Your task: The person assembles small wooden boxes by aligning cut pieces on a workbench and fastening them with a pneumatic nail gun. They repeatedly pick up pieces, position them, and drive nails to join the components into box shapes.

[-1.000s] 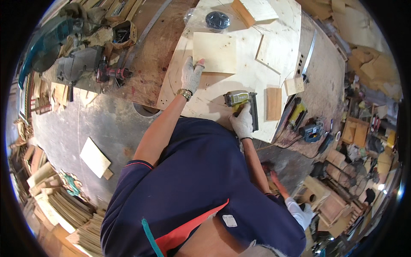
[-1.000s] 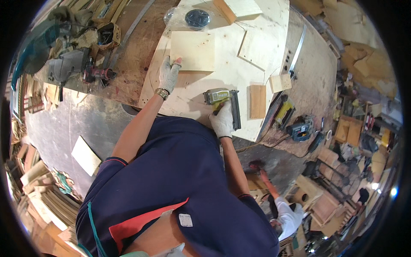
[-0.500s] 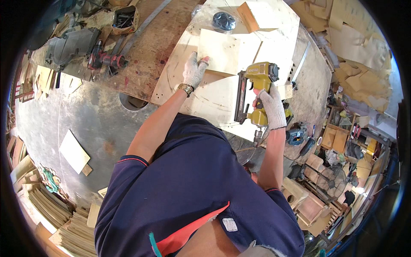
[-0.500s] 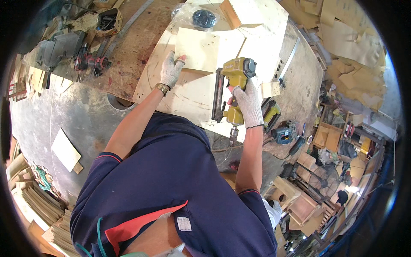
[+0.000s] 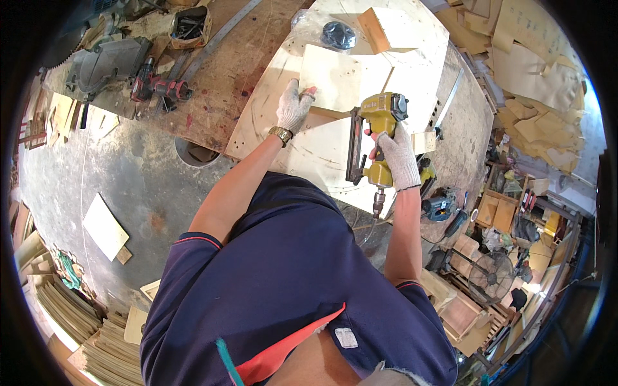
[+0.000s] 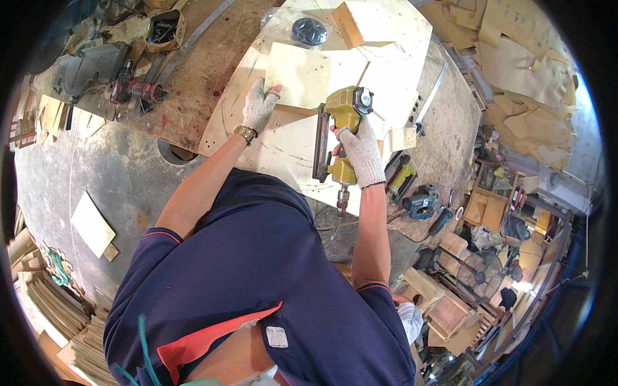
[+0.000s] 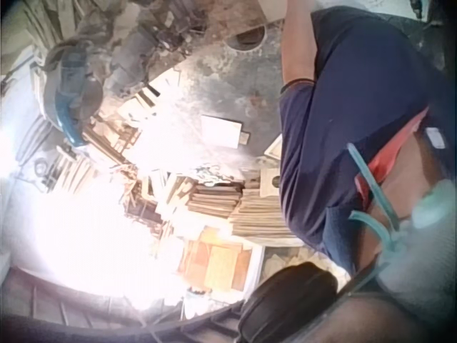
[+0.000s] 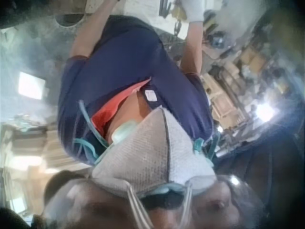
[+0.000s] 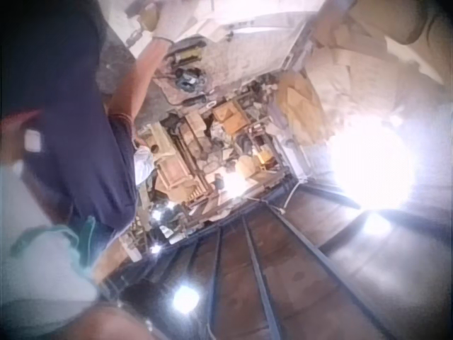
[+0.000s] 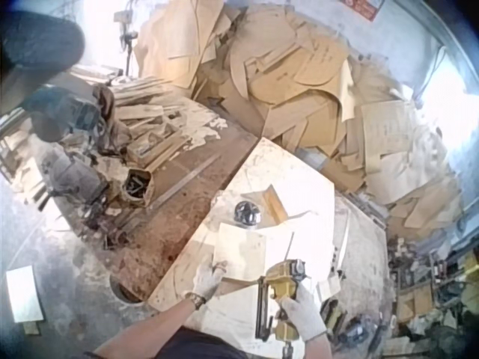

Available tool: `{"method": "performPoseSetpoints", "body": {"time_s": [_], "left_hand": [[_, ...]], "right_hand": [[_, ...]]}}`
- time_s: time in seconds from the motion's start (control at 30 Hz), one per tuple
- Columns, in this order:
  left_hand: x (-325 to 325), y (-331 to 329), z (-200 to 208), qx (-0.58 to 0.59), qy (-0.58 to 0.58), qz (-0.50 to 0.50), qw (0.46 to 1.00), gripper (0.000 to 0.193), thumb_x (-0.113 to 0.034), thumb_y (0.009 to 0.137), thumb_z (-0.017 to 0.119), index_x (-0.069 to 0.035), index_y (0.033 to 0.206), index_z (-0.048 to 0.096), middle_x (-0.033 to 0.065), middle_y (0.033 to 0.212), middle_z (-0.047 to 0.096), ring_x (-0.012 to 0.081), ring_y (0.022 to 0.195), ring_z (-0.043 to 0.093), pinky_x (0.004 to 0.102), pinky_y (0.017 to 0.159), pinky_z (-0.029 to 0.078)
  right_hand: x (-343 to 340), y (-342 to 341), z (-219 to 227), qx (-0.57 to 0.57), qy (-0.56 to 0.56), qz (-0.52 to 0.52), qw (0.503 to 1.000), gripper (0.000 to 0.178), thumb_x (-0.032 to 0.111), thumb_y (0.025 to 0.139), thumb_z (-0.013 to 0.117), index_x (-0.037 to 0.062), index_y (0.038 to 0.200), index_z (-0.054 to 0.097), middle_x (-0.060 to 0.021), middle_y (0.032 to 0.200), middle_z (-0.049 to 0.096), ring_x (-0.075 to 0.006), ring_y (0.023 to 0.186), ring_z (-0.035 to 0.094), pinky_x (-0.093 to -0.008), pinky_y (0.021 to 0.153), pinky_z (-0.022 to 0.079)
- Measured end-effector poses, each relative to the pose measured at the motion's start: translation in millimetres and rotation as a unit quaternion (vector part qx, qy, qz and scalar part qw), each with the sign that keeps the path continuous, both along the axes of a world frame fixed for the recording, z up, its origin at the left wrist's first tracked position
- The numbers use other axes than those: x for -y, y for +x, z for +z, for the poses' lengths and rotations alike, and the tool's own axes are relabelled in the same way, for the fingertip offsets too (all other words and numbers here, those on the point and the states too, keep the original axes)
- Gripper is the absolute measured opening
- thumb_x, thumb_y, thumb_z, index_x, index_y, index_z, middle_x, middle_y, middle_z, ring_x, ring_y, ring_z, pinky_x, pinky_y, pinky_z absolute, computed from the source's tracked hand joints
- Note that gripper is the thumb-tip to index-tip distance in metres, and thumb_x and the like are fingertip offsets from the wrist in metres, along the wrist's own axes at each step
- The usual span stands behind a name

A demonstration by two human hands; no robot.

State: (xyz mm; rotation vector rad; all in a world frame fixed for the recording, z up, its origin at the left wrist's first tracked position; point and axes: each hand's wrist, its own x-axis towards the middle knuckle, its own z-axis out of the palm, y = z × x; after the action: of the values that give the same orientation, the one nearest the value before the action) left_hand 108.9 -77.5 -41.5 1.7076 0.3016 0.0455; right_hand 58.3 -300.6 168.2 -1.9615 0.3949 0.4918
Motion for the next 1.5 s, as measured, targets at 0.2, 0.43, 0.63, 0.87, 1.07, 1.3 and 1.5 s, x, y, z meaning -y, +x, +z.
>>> {"method": "performPoseSetpoints", "body": {"time_s": [0.2, 0.43, 0.63, 0.87, 1.07, 1.3, 1.5], "left_hand": [[-1, -1, -4, -0.010, 0.041, -0.008, 0.999, 0.049, -0.049, 0.100, 0.071, -0.003, 0.110, 0.060, 0.0251, 0.091, 0.072, 0.0486, 0.092, 0.071, 0.0536, 0.079, 0.053], [2, -4, -5, 0.032, 0.009, 0.005, 0.999, 0.046, -0.046, 0.101, 0.073, -0.003, 0.108, 0.058, 0.0255, 0.089, 0.072, 0.0478, 0.088, 0.070, 0.0526, 0.076, 0.053], [8, -10, 2, 0.005, -0.010, 0.010, 1.000, 0.044, -0.044, 0.102, 0.072, -0.003, 0.107, 0.056, 0.0227, 0.086, 0.073, 0.0447, 0.083, 0.072, 0.0517, 0.074, 0.053], [8, -10, 5, -0.009, 0.030, 0.007, 0.999, 0.039, -0.038, 0.103, 0.073, -0.002, 0.110, 0.059, 0.0181, 0.084, 0.071, 0.0347, 0.079, 0.069, 0.0469, 0.072, 0.053], [8, -11, 10, -0.008, -0.011, 0.010, 1.000, 0.040, -0.038, 0.102, 0.073, -0.002, 0.109, 0.057, 0.0197, 0.087, 0.072, 0.0388, 0.079, 0.069, 0.0482, 0.072, 0.052], [10, -11, 7, -0.012, 0.005, 0.020, 1.000, 0.039, -0.037, 0.102, 0.073, -0.003, 0.110, 0.057, 0.0235, 0.087, 0.070, 0.0420, 0.080, 0.067, 0.0500, 0.071, 0.052], [10, -8, 4, -0.050, 0.032, 0.000, 0.998, 0.039, -0.038, 0.103, 0.071, -0.002, 0.112, 0.058, 0.0245, 0.088, 0.070, 0.0444, 0.082, 0.069, 0.0513, 0.073, 0.052]], "right_hand": [[-5, -1, 2, 0.033, -0.030, 0.009, 0.999, 0.041, 0.004, 0.102, 0.061, -0.0009, 0.142, 0.054, -0.0121, 0.110, 0.075, -0.0135, 0.059, 0.065, -0.0308, 0.054, 0.055], [-8, -19, 16, 0.051, 0.023, -0.018, 0.998, 0.045, 0.002, 0.100, 0.062, 0.0004, 0.144, 0.052, -0.0122, 0.109, 0.073, -0.0144, 0.058, 0.064, -0.0301, 0.052, 0.056], [-19, -17, 6, 0.033, 0.042, 0.000, 0.999, 0.047, 0.001, 0.099, 0.062, 0.0001, 0.145, 0.051, -0.0120, 0.109, 0.072, -0.0142, 0.059, 0.064, -0.0299, 0.053, 0.056], [-27, -11, -2, 0.027, 0.036, 0.021, 0.999, 0.046, 0.002, 0.099, 0.062, -0.0006, 0.144, 0.052, -0.0120, 0.110, 0.074, -0.0134, 0.060, 0.064, -0.0305, 0.054, 0.057], [-34, -9, -3, 0.016, 0.012, 0.026, 0.999, 0.047, 0.000, 0.098, 0.060, -0.0023, 0.144, 0.050, -0.0124, 0.107, 0.071, -0.0132, 0.058, 0.063, -0.0303, 0.055, 0.058], [-38, -10, -2, 0.017, -0.002, 0.025, 1.000, 0.046, 0.000, 0.099, 0.059, -0.0020, 0.144, 0.049, -0.0113, 0.105, 0.070, -0.0136, 0.058, 0.063, -0.0306, 0.055, 0.057], [-41, -9, -2, 0.030, 0.008, 0.032, 0.999, 0.040, 0.002, 0.101, 0.061, -0.0006, 0.141, 0.055, -0.0100, 0.111, 0.075, -0.0126, 0.060, 0.064, -0.0296, 0.055, 0.055]]}}
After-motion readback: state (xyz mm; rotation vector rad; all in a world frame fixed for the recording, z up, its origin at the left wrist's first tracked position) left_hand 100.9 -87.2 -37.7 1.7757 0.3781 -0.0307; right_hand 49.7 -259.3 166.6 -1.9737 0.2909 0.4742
